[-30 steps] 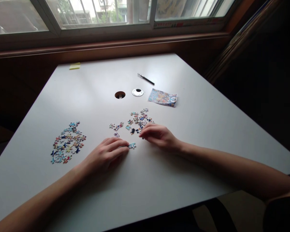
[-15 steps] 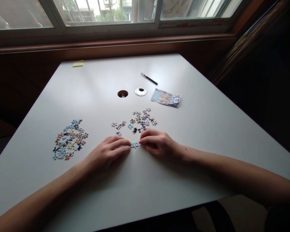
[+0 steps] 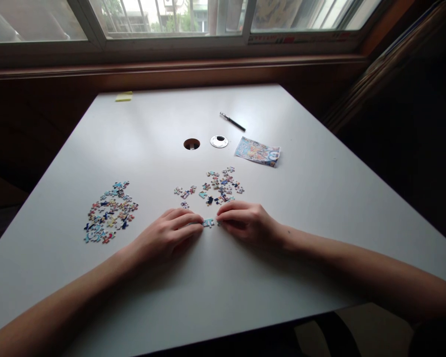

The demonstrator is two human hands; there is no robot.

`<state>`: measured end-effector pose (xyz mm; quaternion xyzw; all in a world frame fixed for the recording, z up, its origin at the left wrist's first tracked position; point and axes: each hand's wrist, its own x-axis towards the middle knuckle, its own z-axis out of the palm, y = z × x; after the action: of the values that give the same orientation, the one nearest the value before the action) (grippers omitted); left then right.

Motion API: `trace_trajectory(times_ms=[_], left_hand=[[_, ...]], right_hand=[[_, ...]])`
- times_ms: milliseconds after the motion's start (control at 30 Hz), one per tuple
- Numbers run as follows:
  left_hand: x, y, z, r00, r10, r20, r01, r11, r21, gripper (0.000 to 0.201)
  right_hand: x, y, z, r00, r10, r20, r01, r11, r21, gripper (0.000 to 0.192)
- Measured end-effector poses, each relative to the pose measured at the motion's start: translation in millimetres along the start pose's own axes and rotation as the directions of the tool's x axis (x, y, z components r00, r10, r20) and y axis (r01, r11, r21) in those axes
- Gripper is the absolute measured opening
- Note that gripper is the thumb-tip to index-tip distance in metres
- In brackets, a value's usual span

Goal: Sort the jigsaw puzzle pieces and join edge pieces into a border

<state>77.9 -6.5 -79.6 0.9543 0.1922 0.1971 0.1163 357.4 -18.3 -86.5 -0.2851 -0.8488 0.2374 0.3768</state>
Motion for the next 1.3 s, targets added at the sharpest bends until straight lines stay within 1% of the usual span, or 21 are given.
trace_trajectory(times_ms=[100, 300, 500, 733, 967, 1300], left_hand=[[-0.5, -0.1, 0.1, 1.0, 0.001, 0.0, -0.001, 1.0, -0.004, 0.026], [-0.9, -0.8, 1.0, 1.0, 0.002, 0.0, -0.002, 1.0, -0.016, 0.027], [-0.8, -0.6, 1.7, 1.0, 0.005, 0.002, -0.005, 1.0, -0.023, 0.028], [-1.7, -1.8, 4.2, 1.0, 0.002, -0.013, -0.002, 1.0, -0.017, 0.027], [-2.6, -1.8, 3.6, 1.0, -0.005, -0.016, 0.005, 1.0, -0.016, 0.028], [0.7, 0.3, 0.7, 0.999, 0.017, -0.046, -0.018, 1.0, -0.017, 0.026]], right_hand=[[-0.6, -0.1, -0.6, 1.0, 0.006, 0.003, -0.006, 1.0, -0.001, 0.014], [-2.6, -2.7, 0.5, 0.999, 0.041, 0.014, -0.041, 0.999, -0.022, 0.015], [0.8, -5.2, 0.4, 1.0, 0.013, -0.009, -0.013, 1.0, -0.01, 0.013], [-0.4, -5.2, 0.0, 0.997, 0.042, 0.066, -0.039, 0.998, -0.048, 0.016], [-1.0, -3.3, 0.6, 0.994, 0.034, 0.108, -0.022, 0.993, -0.115, 0.019], [-2.8, -0.5, 1.9, 0.993, 0.007, 0.116, 0.011, 0.988, -0.155, 0.021]])
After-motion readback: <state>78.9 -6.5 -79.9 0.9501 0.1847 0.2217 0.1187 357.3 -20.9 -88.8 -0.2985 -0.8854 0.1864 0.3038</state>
